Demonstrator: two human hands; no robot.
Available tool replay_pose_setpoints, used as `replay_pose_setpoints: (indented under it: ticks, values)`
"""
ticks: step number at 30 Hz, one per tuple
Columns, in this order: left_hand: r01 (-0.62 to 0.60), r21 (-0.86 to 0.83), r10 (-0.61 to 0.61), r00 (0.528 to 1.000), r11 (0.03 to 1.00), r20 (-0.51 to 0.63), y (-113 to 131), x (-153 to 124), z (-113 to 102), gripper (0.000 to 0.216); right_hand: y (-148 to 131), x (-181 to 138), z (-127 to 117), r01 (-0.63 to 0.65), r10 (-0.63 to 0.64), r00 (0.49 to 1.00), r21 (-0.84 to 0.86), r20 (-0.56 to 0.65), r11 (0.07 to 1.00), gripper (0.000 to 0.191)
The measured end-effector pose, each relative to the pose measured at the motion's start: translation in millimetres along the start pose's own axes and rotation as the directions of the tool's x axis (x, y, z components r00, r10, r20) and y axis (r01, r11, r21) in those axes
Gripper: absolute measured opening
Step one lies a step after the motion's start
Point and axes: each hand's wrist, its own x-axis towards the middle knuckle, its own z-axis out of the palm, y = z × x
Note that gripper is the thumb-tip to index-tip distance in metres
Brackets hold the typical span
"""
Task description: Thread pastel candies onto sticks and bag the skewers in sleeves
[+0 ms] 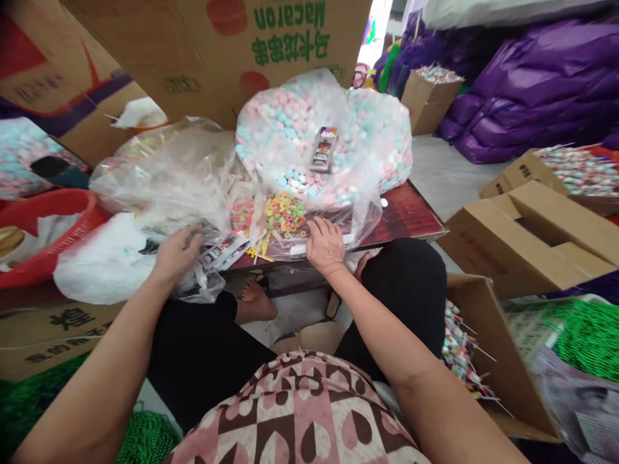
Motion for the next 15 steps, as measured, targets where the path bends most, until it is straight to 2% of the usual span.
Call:
replay_pose_setpoints:
  ticks: [3,6,8,9,11,15]
  values:
    - [-0.019,-0.032,0.017,0.999,0.999,-0.037,0.9,-1.0,-3.3,0.046,-3.8,-0.1,1.0,-0.004,0.003,1.000,0.043,0.021,0.999,0.032]
    - [-0.082,-0.074,0.070,0.986,0.994,-0.151,15.8,-3.9,-14.0,0.042,-5.6,3.3,-1.6,-0.021,0.015,0.997,0.092,0.073,0.995,0.029]
    - [-0.159,-0.105,0.130,0.962,0.982,-0.241,37.9,-6.9,-21.9,0.038,-2.6,8.7,-6.0,-0.038,0.015,0.990,0.162,0.144,0.986,0.028]
    - [-0.205,-0.127,0.170,0.954,0.970,-0.247,52.2,-8.5,-24.6,0.036,0.2,12.3,-9.1,-0.044,0.009,0.984,0.195,0.179,0.980,0.028]
    - [-0.317,-0.199,0.273,0.937,0.927,-0.219,84.2,-11.7,-24.9,0.030,6.8,20.5,-16.4,-0.057,0.002,0.978,0.260,0.210,0.964,0.030]
    - [-0.464,-0.334,0.445,0.885,0.820,-0.136,144.5,-20.0,-4.9,0.026,14.2,34.2,-27.7,-0.059,0.007,0.991,0.383,0.134,0.922,0.031]
